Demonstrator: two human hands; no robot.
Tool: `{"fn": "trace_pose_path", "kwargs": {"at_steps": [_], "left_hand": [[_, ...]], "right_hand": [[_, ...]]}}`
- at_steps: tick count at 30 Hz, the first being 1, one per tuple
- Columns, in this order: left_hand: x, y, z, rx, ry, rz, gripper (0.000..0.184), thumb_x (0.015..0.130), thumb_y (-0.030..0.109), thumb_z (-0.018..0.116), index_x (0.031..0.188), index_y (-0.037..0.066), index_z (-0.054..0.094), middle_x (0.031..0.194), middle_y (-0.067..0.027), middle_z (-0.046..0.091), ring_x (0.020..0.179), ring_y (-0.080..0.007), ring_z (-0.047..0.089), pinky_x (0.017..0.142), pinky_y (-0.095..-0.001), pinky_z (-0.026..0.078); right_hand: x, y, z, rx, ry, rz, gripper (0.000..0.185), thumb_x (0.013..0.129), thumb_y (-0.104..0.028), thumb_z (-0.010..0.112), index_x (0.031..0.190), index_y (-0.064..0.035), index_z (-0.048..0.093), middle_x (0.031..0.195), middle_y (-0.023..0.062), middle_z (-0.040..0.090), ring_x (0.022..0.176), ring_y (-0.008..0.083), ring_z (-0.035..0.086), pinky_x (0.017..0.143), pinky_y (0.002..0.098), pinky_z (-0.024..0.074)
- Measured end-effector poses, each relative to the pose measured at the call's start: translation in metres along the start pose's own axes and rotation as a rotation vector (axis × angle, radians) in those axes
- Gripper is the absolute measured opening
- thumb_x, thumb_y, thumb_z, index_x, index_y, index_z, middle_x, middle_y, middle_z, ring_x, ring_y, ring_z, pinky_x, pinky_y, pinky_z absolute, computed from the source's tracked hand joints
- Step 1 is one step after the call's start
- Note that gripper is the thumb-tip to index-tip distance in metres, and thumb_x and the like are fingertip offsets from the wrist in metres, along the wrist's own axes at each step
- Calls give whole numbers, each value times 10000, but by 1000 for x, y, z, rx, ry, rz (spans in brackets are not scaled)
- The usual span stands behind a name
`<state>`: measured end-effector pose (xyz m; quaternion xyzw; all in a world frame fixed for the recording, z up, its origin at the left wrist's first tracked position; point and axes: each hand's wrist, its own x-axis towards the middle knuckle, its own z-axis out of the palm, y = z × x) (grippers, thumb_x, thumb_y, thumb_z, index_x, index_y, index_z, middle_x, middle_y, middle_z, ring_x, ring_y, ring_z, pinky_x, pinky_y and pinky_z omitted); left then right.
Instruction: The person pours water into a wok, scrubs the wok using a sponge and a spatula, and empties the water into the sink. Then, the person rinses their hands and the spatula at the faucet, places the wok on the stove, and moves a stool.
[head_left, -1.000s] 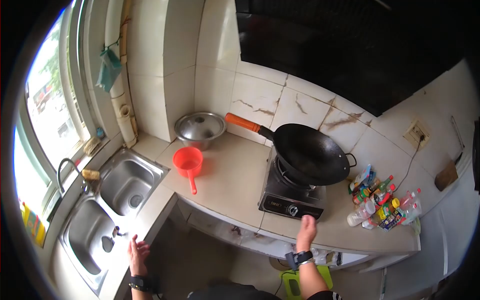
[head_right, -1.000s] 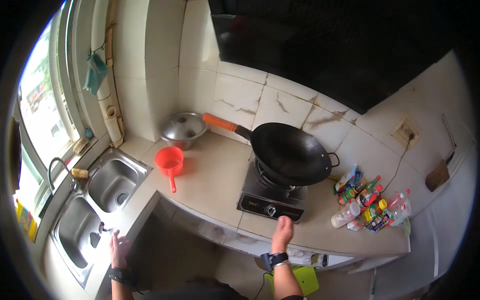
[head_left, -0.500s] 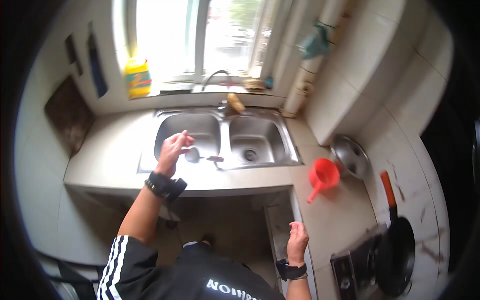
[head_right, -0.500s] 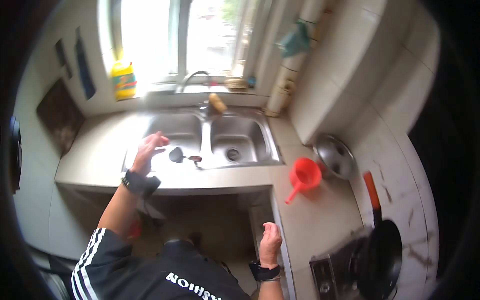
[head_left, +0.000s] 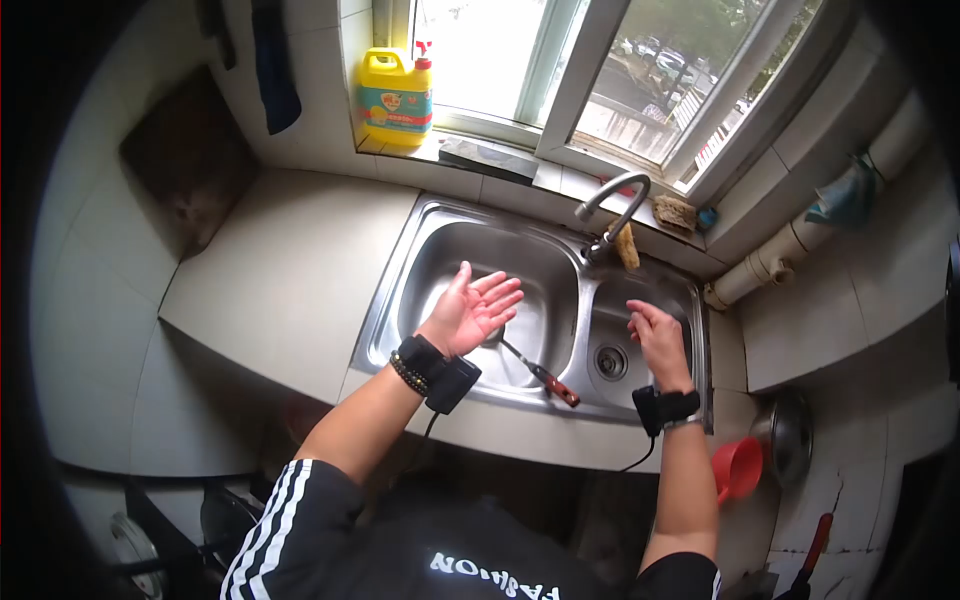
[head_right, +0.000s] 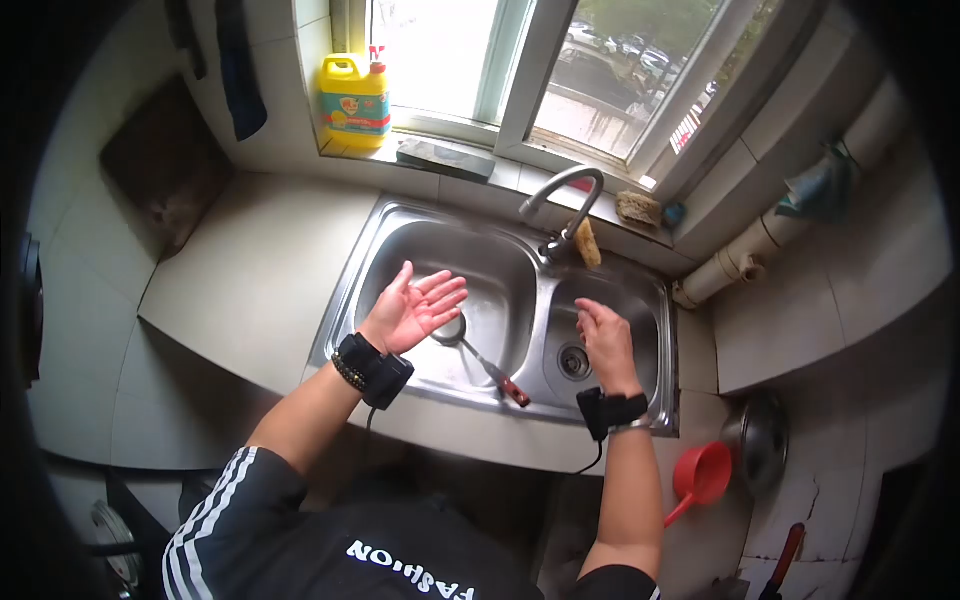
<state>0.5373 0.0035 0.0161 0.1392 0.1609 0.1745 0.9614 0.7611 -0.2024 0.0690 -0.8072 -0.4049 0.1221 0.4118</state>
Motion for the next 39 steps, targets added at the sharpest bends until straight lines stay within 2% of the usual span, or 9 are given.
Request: {"fn": "trace_pose_path", "kwargs": {"at_steps": [5,11,13,14,17,18,27,34,39], "left_hand": [[37,23,-14,-32,-45,-77,660,945,526,271,1324,-8,353,1327,-195,432,1218,-312,445,1004,-426,396],[58,24,-36,-69,36,-117,577,966,452,300,1296,-14,377,1311,-209,444,1218,-322,445,1006,-423,400],[61,26,-39,-49,82,-101,546,974,427,292,1281,-14,391,1310,-215,443,1213,-325,451,1004,-425,403],[60,26,-39,-75,93,-91,430,981,304,360,1254,-24,408,1265,-224,475,1168,-316,491,984,-412,428],[64,20,-40,66,160,-35,355,955,169,443,1239,-42,414,1184,-210,518,1100,-293,534,961,-393,453],[64,19,-36,80,162,-22,339,918,67,494,1224,-59,419,1109,-185,541,1039,-263,561,939,-367,475],[115,3,-9,172,109,18,333,922,51,476,1224,-79,424,1099,-179,555,1014,-249,578,923,-344,492],[131,-9,0,155,120,36,287,928,61,470,1179,-78,457,1049,-167,578,954,-232,603,854,-321,526],[138,-15,-1,151,105,51,311,923,67,488,1188,-91,448,1066,-182,566,1005,-244,580,909,-343,498]], "right_hand": [[98,32,35,-90,-15,73,155,835,-146,580,833,-22,672,593,67,602,554,131,582,542,281,452],[139,43,58,-99,3,84,171,830,-171,600,777,-18,656,564,36,577,539,95,565,508,263,434],[149,42,59,-18,-24,169,159,849,-164,592,808,-18,639,570,23,572,536,76,552,488,239,429],[152,43,60,19,-18,160,146,856,-153,586,826,-18,633,583,22,577,535,72,548,484,233,429],[162,54,64,113,-25,133,115,871,-120,566,879,-17,617,619,21,587,530,64,537,474,218,430],[166,61,66,127,-49,125,109,874,-107,560,896,-16,615,629,22,589,528,64,534,474,216,432],[185,77,82,241,-133,131,99,873,-82,554,870,-10,622,650,18,608,528,59,550,470,200,445],[195,64,80,121,-175,132,102,852,-68,563,831,-2,638,595,33,595,484,79,546,440,223,436],[203,57,85,45,-157,92,106,843,-70,567,826,9,636,590,44,593,474,89,543,441,238,429]]}}
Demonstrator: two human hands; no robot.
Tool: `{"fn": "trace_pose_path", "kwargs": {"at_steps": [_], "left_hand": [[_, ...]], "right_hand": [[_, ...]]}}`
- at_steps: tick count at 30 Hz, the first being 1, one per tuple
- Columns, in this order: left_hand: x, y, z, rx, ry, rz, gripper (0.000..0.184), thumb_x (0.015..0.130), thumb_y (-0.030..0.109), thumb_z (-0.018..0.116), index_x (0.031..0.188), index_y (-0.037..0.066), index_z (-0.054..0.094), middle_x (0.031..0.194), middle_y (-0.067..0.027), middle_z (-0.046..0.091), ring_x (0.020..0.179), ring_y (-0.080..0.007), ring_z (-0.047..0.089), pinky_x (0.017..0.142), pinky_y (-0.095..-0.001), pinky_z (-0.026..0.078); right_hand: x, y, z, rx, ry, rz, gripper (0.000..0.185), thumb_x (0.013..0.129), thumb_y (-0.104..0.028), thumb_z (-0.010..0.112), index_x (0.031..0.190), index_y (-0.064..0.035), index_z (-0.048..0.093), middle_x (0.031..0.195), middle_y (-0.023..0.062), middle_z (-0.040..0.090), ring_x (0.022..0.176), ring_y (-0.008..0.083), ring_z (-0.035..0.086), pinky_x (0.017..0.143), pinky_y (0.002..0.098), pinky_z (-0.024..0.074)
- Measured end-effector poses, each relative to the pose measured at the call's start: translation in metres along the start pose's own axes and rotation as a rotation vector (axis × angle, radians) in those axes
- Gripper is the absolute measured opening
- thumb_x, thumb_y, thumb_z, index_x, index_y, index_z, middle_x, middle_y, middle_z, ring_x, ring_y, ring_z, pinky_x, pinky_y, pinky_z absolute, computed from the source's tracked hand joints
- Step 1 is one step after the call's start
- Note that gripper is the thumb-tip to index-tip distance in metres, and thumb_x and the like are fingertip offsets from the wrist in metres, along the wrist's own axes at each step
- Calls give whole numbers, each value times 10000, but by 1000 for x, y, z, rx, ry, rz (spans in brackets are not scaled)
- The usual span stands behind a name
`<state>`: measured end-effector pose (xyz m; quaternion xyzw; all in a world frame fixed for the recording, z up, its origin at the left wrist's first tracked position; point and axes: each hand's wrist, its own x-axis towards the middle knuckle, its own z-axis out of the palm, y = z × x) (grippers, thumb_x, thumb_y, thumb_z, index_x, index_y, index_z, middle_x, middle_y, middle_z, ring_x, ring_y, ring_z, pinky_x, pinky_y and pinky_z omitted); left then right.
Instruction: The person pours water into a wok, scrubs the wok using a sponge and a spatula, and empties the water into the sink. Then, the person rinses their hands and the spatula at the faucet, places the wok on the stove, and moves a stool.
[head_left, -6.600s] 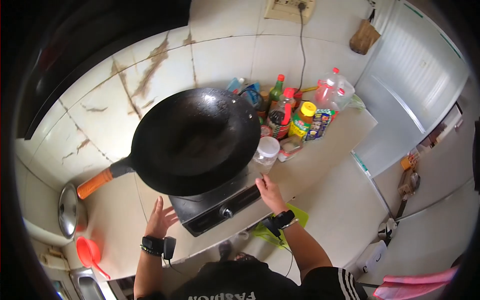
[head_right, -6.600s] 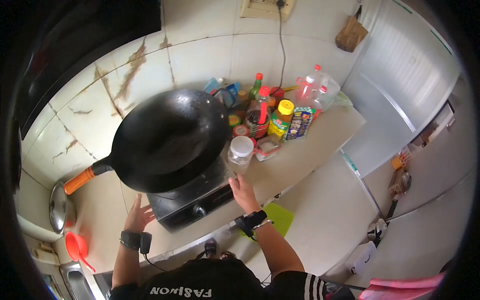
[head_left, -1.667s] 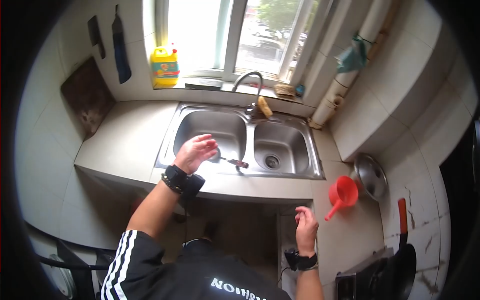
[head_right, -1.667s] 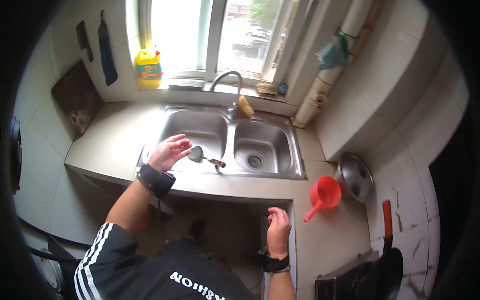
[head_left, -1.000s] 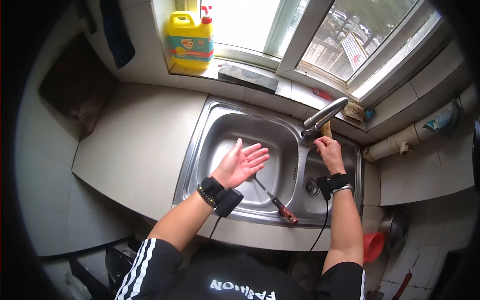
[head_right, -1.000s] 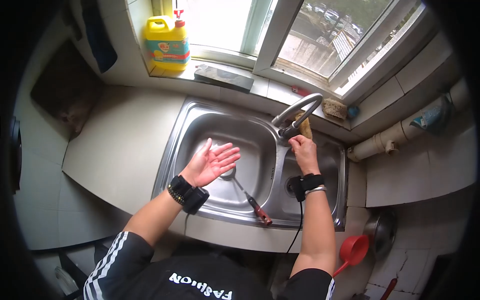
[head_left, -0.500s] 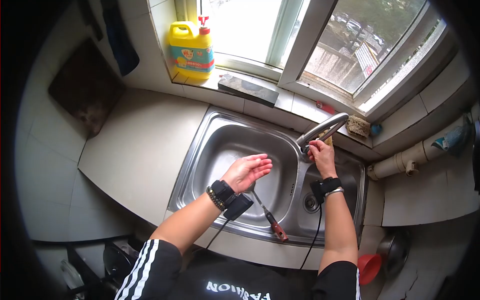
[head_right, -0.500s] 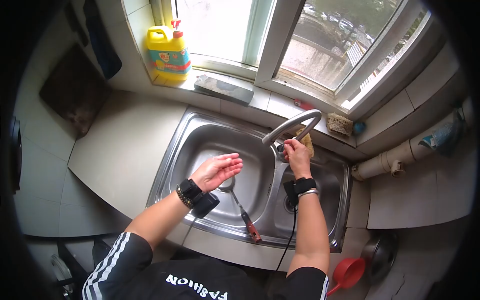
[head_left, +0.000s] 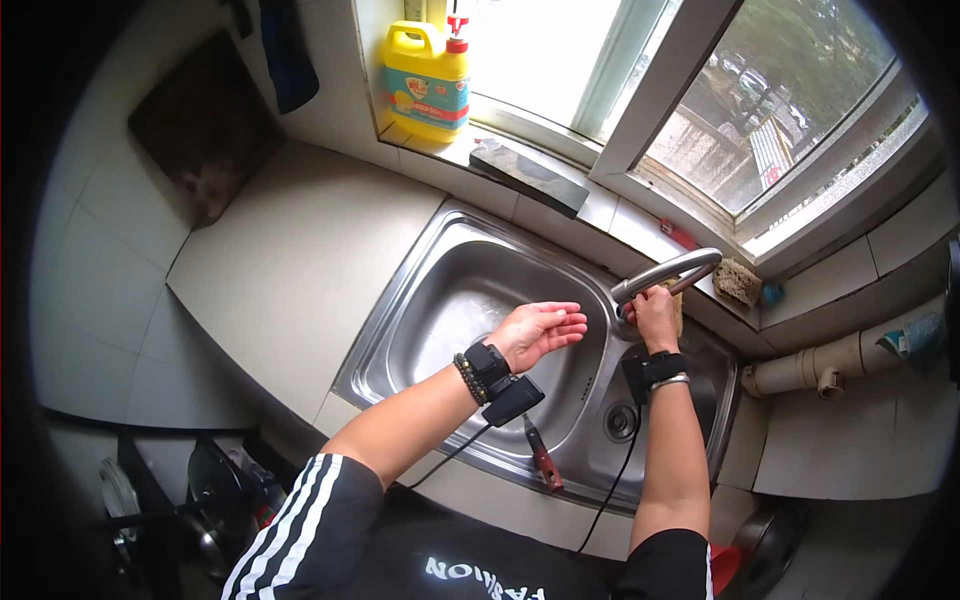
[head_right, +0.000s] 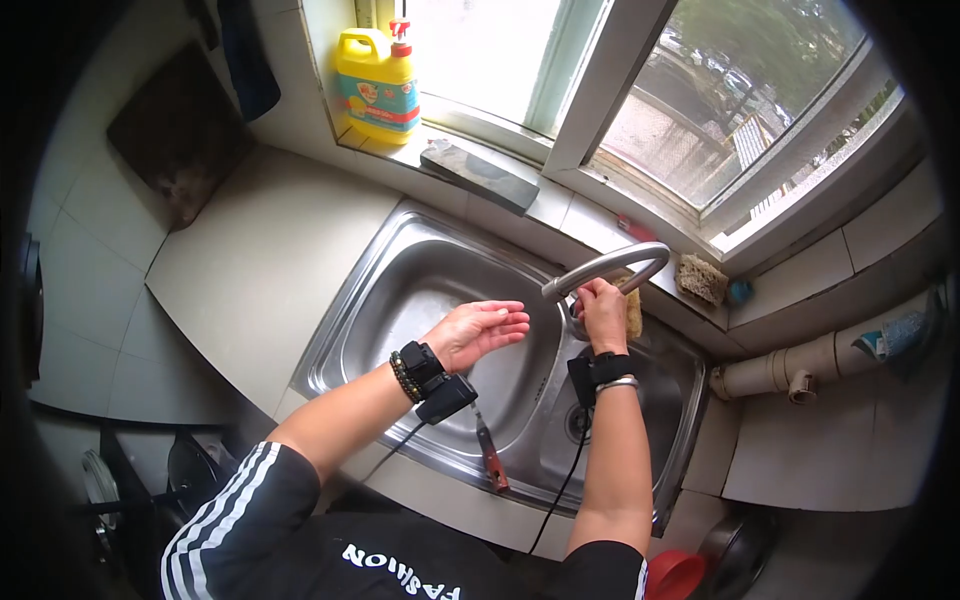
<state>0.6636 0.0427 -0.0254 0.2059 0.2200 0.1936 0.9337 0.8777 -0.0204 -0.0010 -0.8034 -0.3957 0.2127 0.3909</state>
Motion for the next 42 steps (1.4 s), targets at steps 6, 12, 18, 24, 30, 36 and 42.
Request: {"fn": "trace_pose_path", "kwargs": {"at_steps": [6,12,18,24,30,36,42], "left_hand": [[5,-11,1,-15,8,-7,319,914,66,502,1190,-85,447,1080,-180,565,1003,-246,580,906,-350,497],[16,-37,-15,36,99,90,333,917,88,497,1219,-42,444,1130,-135,553,1063,-211,545,942,-334,454],[-8,-63,-14,-21,236,21,418,967,324,390,1327,112,393,1278,-7,472,1155,-163,447,967,-316,366],[-21,-58,10,-19,-77,-10,547,937,515,361,1369,181,338,1373,-5,370,1264,-202,319,1042,-418,265],[-14,-45,-2,-170,-91,-14,595,953,495,310,1449,203,154,1487,5,203,1337,-172,233,1087,-364,224],[-18,-45,-2,-123,222,-46,528,956,488,321,1378,169,316,1361,25,387,1217,-143,385,1045,-314,291],[-2,-40,-14,-101,15,19,282,968,232,403,1129,38,530,1081,-91,596,1008,-181,569,915,-329,442]], "right_hand": [[-4,0,10,6,99,-64,120,843,-64,550,853,12,643,584,49,593,486,104,554,457,254,437],[-69,9,77,693,-80,83,393,948,-221,440,1250,29,456,1104,118,591,968,177,590,806,308,475],[-112,-23,107,564,-329,140,616,969,-405,330,1411,6,204,1474,157,196,1365,238,171,1107,329,134],[-93,-6,100,593,-339,121,612,970,-401,325,1426,-20,180,1501,110,158,1384,222,122,1117,325,93],[-93,9,122,119,-115,-338,495,965,-272,322,1382,-7,292,1444,157,283,1356,329,197,1117,417,98],[-126,-7,127,189,-156,-190,447,971,-195,296,1351,39,315,1447,196,247,1362,324,178,1123,364,130],[-81,21,119,367,139,-200,337,946,-231,436,1165,10,525,1102,156,539,1023,254,529,863,372,444]]}}
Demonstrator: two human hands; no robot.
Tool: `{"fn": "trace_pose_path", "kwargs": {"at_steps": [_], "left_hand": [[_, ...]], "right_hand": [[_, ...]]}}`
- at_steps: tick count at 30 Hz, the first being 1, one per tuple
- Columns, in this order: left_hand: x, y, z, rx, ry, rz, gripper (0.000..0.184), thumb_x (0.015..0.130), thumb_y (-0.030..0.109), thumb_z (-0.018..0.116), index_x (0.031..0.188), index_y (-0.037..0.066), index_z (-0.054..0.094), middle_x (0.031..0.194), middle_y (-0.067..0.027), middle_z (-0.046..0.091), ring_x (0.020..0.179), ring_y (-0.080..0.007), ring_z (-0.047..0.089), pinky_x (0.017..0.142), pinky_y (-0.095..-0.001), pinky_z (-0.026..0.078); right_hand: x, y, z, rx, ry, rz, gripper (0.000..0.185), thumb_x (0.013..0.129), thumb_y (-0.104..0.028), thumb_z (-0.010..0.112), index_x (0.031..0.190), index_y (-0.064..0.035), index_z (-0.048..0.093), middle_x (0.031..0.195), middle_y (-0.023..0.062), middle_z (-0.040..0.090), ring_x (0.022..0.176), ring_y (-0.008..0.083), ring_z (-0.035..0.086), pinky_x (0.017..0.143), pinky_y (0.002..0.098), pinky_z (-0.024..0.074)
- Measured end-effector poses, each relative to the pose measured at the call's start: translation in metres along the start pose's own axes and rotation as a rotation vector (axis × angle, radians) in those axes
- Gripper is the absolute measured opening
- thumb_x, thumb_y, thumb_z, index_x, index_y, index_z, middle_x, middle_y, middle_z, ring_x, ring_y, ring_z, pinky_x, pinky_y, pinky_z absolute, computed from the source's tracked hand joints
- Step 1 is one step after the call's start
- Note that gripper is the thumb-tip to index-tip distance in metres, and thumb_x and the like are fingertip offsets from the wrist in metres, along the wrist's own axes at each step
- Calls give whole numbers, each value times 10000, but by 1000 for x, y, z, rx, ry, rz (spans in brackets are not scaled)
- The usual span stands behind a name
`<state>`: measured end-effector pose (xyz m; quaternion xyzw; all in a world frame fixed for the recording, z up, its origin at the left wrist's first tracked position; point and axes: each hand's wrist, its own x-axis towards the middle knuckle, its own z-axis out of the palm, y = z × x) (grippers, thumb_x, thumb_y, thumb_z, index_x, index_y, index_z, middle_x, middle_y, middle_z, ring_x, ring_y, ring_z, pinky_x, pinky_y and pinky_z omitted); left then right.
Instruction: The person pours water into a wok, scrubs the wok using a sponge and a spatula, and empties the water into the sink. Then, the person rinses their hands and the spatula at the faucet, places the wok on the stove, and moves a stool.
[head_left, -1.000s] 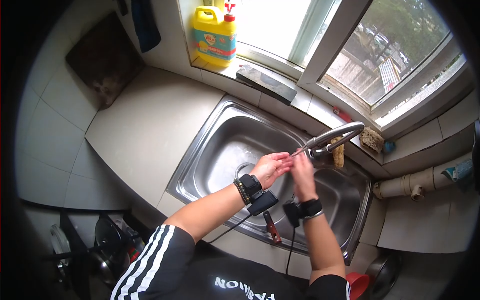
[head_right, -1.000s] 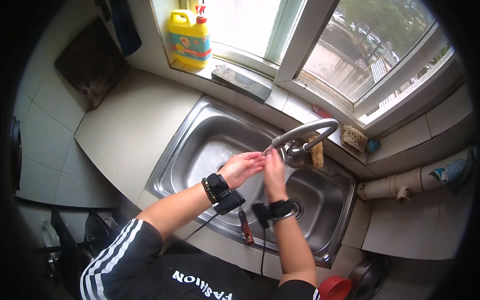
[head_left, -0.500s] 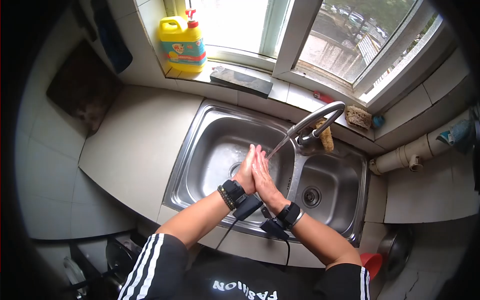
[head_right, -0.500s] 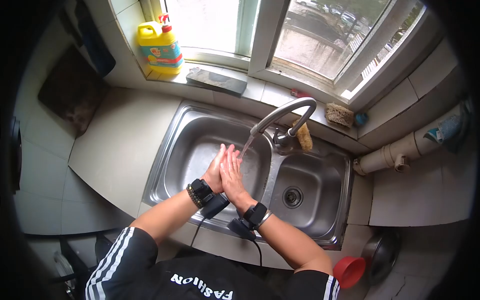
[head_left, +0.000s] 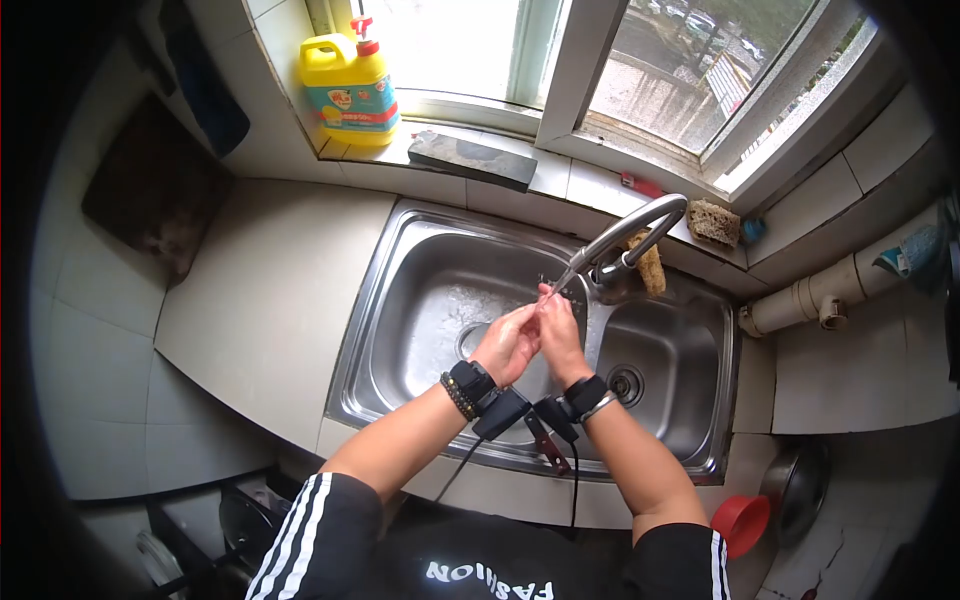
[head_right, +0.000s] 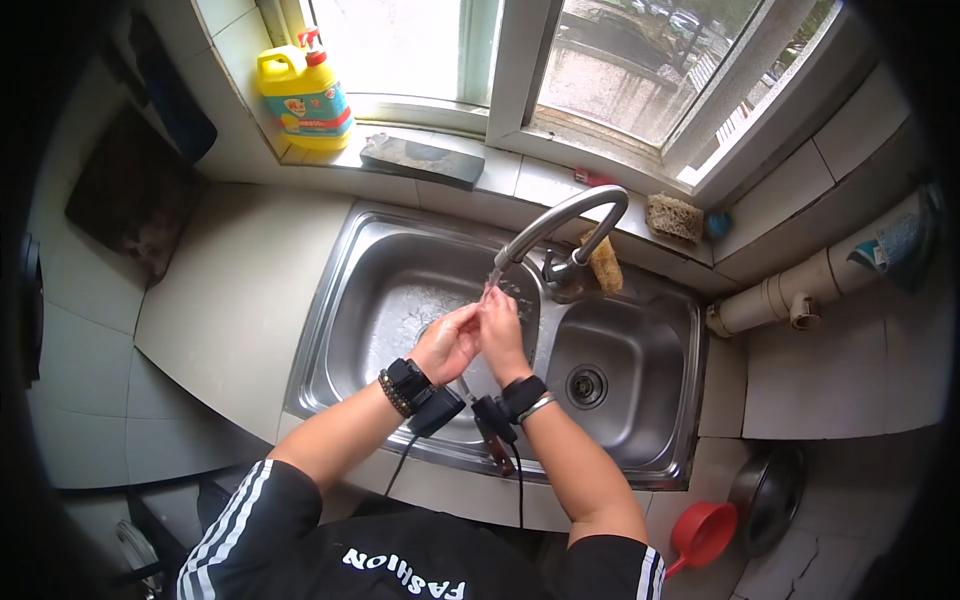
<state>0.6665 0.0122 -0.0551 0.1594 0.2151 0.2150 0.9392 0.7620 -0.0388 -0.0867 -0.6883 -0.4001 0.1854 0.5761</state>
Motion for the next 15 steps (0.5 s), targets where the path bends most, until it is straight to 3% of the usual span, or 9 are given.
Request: {"fn": "trace_pose_path", "kwargs": {"at_steps": [2,3,6,7,10,13,15], "left_hand": [[13,-4,-26,53,-35,33,218,953,184,445,1086,48,553,1027,-96,610,966,-194,587,874,-334,473],[14,-3,-21,89,34,16,190,954,205,457,1010,62,569,903,-75,611,828,-167,602,751,-281,508],[14,-1,-23,45,7,-113,195,955,244,467,934,75,561,792,-27,574,688,-111,556,606,-228,483],[16,-6,-17,180,172,-124,250,959,311,452,860,99,540,714,15,525,550,-71,471,461,-200,399],[18,2,-40,86,-137,-265,289,961,352,432,844,106,528,694,20,512,492,-68,429,410,-205,354],[10,-1,-7,401,229,-236,284,968,342,403,837,118,517,674,14,510,454,-64,406,372,-203,316],[11,-2,-14,436,189,-210,214,966,273,407,885,106,514,721,-3,526,485,-80,440,395,-216,351]], "right_hand": [[3,-17,-19,752,-238,665,270,958,-239,440,1073,-27,563,927,65,591,815,132,579,694,268,477],[3,-33,-20,796,-260,715,240,962,-262,446,1006,-63,572,819,-4,589,708,77,557,606,207,449],[1,-18,-18,937,-358,750,273,962,-295,448,1027,-60,569,790,-8,567,690,78,545,584,195,440],[1,-15,-18,875,-411,763,296,964,-338,435,1015,-71,551,760,-15,553,659,72,527,555,197,434],[0,-29,-17,845,-471,834,320,972,-368,397,993,-79,531,757,-8,551,651,81,530,555,236,455],[-5,-11,-12,771,-434,785,328,979,-386,354,1012,-88,486,821,17,568,698,119,567,612,281,490],[-9,-26,-13,711,-448,793,339,982,-385,340,1111,-89,443,941,49,562,808,157,580,687,318,497]]}}
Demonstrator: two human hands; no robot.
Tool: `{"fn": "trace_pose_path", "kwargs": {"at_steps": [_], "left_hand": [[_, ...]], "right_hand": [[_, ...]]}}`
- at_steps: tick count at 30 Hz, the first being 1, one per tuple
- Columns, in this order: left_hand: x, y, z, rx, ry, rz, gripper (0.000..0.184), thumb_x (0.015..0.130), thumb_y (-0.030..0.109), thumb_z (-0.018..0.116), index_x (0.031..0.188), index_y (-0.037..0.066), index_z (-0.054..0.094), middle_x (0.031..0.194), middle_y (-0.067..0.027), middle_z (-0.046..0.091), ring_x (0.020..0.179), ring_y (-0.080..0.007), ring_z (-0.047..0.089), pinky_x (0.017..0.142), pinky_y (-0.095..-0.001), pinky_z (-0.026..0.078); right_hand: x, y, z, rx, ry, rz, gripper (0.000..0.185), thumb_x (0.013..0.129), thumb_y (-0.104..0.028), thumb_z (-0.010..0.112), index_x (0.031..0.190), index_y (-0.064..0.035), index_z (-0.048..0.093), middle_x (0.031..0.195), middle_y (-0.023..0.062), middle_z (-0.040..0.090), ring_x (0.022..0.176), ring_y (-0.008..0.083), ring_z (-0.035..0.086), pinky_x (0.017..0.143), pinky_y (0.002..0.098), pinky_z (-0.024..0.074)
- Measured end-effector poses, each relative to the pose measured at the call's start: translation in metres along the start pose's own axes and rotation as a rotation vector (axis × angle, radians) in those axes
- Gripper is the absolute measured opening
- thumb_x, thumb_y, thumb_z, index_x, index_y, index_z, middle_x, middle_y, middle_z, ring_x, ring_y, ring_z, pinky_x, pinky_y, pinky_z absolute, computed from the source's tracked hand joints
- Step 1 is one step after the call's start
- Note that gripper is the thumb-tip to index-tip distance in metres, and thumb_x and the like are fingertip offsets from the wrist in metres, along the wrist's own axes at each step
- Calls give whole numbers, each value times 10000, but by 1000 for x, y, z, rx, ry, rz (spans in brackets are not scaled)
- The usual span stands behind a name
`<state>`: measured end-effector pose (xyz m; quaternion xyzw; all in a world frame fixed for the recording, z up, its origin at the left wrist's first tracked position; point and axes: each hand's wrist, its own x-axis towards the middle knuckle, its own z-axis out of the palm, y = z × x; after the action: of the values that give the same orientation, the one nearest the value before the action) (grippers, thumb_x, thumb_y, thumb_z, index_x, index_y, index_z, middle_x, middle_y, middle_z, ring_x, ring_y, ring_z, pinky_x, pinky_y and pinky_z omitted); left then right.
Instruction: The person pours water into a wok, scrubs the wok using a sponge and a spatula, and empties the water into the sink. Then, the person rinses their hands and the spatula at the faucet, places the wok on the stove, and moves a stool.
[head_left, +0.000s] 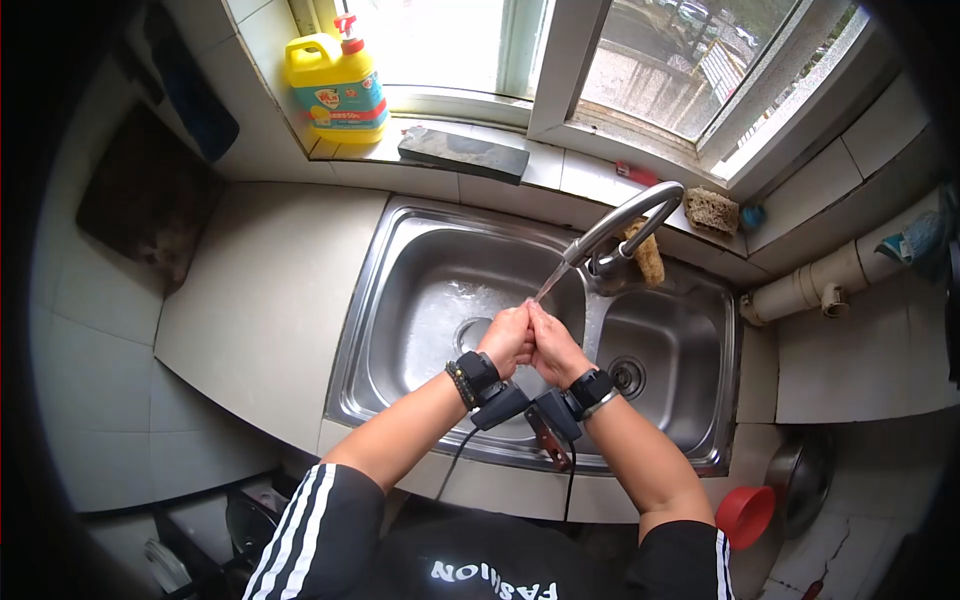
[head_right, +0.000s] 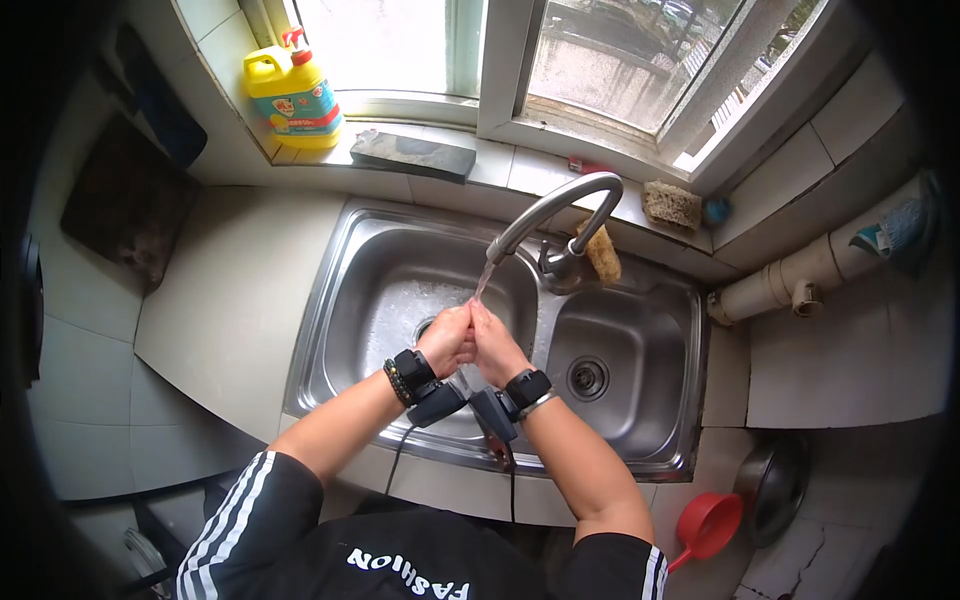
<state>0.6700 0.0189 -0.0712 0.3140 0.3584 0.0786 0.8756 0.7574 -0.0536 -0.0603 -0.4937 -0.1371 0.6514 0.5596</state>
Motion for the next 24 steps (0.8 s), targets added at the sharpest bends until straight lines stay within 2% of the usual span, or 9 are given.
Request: {"fn": "trace_pose_path", "kwargs": {"at_steps": [4,7,9,12,15,16,20,23,24], "left_hand": [[-13,11,21,98,227,137,112,948,135,412,1001,79,494,853,-38,551,655,-116,537,531,-259,452],[-16,13,20,316,-29,299,194,925,71,437,1117,49,464,954,-49,552,839,-134,557,701,-283,478],[-7,14,2,204,-291,323,336,919,52,458,1254,22,440,1026,-51,567,945,-135,556,816,-272,477],[-21,31,-15,-65,-182,114,346,916,161,537,1200,-35,505,1165,-112,560,1086,-202,553,926,-310,476],[-36,40,-24,83,-126,113,387,915,207,548,1206,-43,496,1170,-119,563,1075,-219,566,918,-314,479],[-41,42,-31,211,-108,112,468,906,284,561,1261,-6,469,1209,-131,534,1133,-227,519,934,-375,447],[-64,46,-43,579,31,92,612,876,363,566,1389,115,343,1333,-145,403,1228,-218,383,947,-482,361],[-74,35,-55,528,38,10,634,875,330,567,1397,82,305,1304,-137,407,1181,-207,420,902,-435,419],[-78,31,-57,508,21,-4,642,872,328,572,1395,73,301,1284,-142,421,1157,-204,447,854,-408,459]], "right_hand": [[-12,-2,20,-5,44,-39,414,984,-370,342,1294,-98,313,1163,90,495,1026,202,537,824,361,474],[2,-2,10,51,17,-77,442,985,-341,353,1349,-110,259,1221,88,452,1102,196,488,876,374,453],[11,-2,-12,-128,-28,-154,348,983,-263,368,1297,-115,379,1135,56,516,1029,146,522,870,356,459],[7,-5,-33,-329,28,-132,339,961,-220,394,1265,-76,441,1109,73,551,972,165,558,843,350,473],[1,6,-48,-934,105,-215,370,896,-187,503,1219,-6,512,1088,181,613,974,265,605,843,363,470],[-9,12,-48,-1042,148,-244,393,831,-190,571,1153,34,553,1042,243,612,1001,330,597,854,362,460],[-42,25,-42,-1349,-24,3,401,798,-221,608,1139,-14,568,1023,240,608,976,371,582,854,423,463],[-59,31,-27,-1494,-112,128,444,792,-234,628,1177,-31,540,1030,219,613,986,360,582,854,412,463],[-57,37,-26,-1518,-160,227,593,772,-248,637,1299,-56,445,1039,234,609,971,350,590,824,379,475]]}}
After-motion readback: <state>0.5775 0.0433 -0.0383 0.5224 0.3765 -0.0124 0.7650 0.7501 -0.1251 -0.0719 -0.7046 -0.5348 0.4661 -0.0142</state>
